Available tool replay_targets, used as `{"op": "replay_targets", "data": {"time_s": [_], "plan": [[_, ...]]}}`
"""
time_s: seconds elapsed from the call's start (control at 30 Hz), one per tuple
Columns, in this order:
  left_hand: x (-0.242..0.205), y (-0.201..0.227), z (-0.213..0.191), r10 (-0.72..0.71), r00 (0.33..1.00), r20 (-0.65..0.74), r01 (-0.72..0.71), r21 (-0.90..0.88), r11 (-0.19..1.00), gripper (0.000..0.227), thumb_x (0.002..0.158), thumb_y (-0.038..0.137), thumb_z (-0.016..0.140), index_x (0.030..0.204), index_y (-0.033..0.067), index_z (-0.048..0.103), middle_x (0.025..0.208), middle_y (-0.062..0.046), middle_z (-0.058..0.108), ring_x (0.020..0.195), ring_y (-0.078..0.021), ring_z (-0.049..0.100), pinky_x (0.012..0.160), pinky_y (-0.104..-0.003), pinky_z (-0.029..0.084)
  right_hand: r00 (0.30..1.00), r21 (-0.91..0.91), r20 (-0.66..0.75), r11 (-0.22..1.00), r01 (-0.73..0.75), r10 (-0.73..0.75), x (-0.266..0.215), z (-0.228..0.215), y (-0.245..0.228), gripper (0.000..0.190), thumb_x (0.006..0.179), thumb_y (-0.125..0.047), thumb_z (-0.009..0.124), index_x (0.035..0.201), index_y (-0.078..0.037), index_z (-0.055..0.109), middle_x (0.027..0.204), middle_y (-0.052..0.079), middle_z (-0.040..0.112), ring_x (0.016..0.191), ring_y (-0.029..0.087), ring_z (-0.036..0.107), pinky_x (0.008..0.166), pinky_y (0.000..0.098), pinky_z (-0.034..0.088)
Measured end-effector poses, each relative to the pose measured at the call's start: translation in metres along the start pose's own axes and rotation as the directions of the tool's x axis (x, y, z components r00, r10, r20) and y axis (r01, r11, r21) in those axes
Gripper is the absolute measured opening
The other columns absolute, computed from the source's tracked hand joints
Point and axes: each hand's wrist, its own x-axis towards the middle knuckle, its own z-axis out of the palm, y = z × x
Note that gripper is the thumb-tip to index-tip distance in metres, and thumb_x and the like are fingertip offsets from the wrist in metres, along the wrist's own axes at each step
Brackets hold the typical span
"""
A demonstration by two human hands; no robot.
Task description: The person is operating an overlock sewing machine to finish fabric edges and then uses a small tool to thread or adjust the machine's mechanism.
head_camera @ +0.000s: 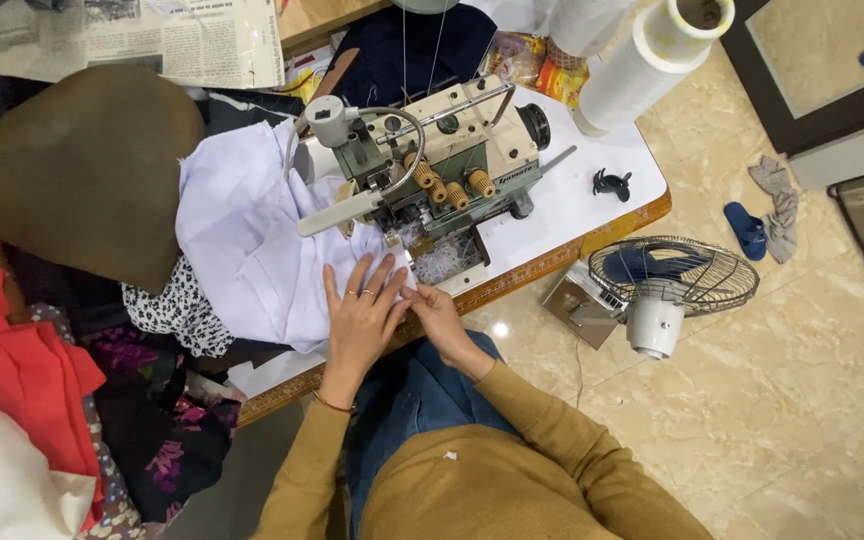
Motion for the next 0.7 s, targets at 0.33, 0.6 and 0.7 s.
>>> {"op": "replay_targets", "data": {"time_s": [0.33,0.6,0.7], "plan": [[0.004,-0.041,-0.007,0.019,1.000,0.015,-0.016,-0.200,0.980,0.028,0.104,0.027,0.055,0.127,0.0193,0.069,0.146,-0.001,0.061,0.140,-0.0228,0.049,0.124,-0.060,0.012,0.972,-0.425,0.081,0.874,0.234,-0.221,-0.037,0.015,-0.059,0.024,0.107,-0.016,0.057,0.122,0.003,0.055,0.109,0.027,0.066,0.104,0.040,0.067,0.085,0.0444,0.052],[0.016,-0.050,-0.022,-0.062,0.993,0.097,0.092,-0.345,0.934,0.057,0.086,0.017,0.060,0.143,0.0117,0.053,0.147,-0.007,0.059,0.141,-0.0287,0.049,0.120,-0.061,0.024,0.576,-0.761,0.506,-0.017,0.649,-0.642,-0.028,0.050,-0.060,0.053,0.104,-0.030,0.061,0.149,-0.005,0.047,0.149,0.027,0.049,0.143,0.041,0.042,0.119,0.0548,0.026],[0.016,-0.066,-0.010,-0.113,0.989,0.091,0.134,-0.286,0.949,0.053,0.092,0.022,0.057,0.142,0.0076,0.053,0.142,-0.012,0.062,0.141,-0.0308,0.048,0.120,-0.059,0.024,0.583,-0.721,0.503,0.063,0.690,-0.638,-0.013,0.063,-0.068,0.053,0.107,-0.033,0.056,0.147,0.000,0.048,0.149,0.033,0.046,0.143,0.046,0.041,0.118,0.0584,0.027]]}}
